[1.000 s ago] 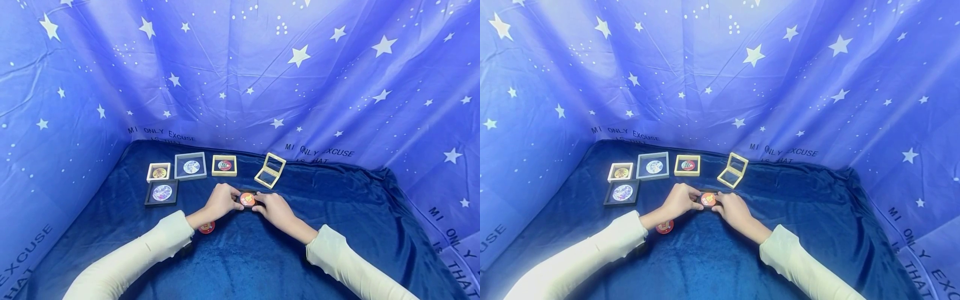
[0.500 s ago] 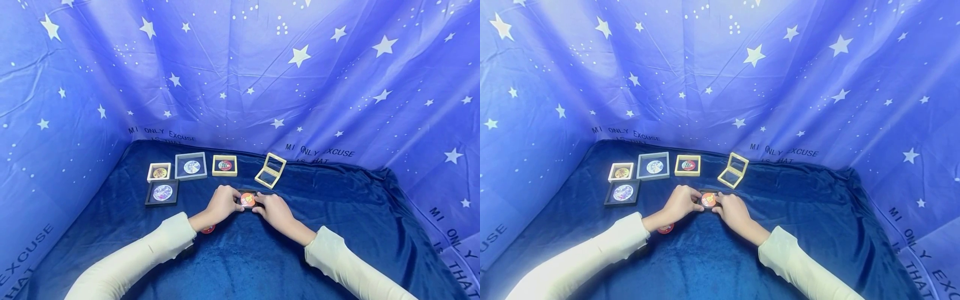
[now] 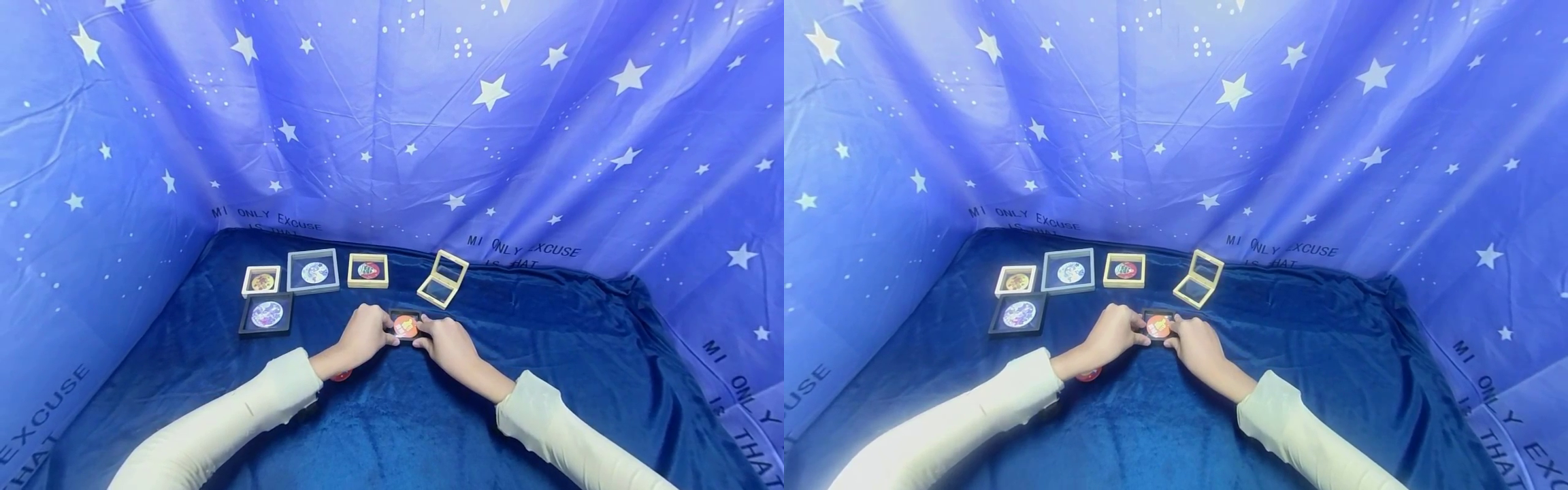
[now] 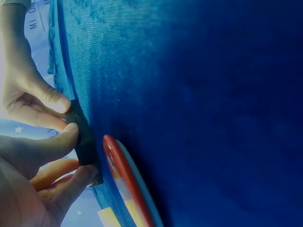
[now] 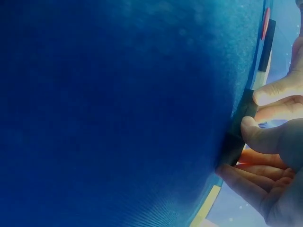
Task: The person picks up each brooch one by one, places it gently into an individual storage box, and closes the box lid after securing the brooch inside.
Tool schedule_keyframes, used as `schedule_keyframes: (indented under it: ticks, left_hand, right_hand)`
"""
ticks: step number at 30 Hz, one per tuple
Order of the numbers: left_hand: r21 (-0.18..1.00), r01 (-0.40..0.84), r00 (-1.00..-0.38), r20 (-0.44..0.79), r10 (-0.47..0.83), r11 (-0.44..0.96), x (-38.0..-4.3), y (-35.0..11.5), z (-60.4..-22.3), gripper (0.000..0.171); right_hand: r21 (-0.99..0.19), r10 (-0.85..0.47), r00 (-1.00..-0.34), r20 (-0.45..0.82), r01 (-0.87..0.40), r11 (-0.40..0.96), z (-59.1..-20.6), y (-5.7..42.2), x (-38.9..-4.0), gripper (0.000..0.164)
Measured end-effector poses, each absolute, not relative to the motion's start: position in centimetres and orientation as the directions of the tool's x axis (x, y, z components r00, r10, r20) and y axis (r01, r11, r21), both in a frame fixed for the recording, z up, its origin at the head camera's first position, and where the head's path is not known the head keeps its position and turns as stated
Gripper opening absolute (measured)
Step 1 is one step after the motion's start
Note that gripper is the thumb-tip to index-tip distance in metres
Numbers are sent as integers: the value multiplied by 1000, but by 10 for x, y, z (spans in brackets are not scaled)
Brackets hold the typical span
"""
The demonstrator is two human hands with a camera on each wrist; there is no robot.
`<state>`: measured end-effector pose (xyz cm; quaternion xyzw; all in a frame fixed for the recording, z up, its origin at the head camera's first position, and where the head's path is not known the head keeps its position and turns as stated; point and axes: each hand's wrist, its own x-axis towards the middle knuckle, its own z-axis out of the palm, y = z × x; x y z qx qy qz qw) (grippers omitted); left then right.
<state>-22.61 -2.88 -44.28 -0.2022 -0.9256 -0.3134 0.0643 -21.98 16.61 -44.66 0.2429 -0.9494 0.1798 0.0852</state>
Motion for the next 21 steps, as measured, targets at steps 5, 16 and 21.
schedule_keyframes:
  ticks: [5, 16, 21]
  left_hand:
    - [548, 424, -906, 258, 336, 721, -226, -29, -445, 15]
    - [557, 414, -910, 259, 322, 720, -224, -27, -444, 16]
    - [552, 423, -906, 268, 328, 719, -223, -28, -445, 15]
  right_hand:
    - [-305, -431, -871, 237, -488, 818, -447, 166, -220, 34]
    - [-318, -423, -872, 246, -485, 815, -444, 167, -221, 33]
    - [-319, -424, -876, 229, -479, 818, -443, 167, -222, 32]
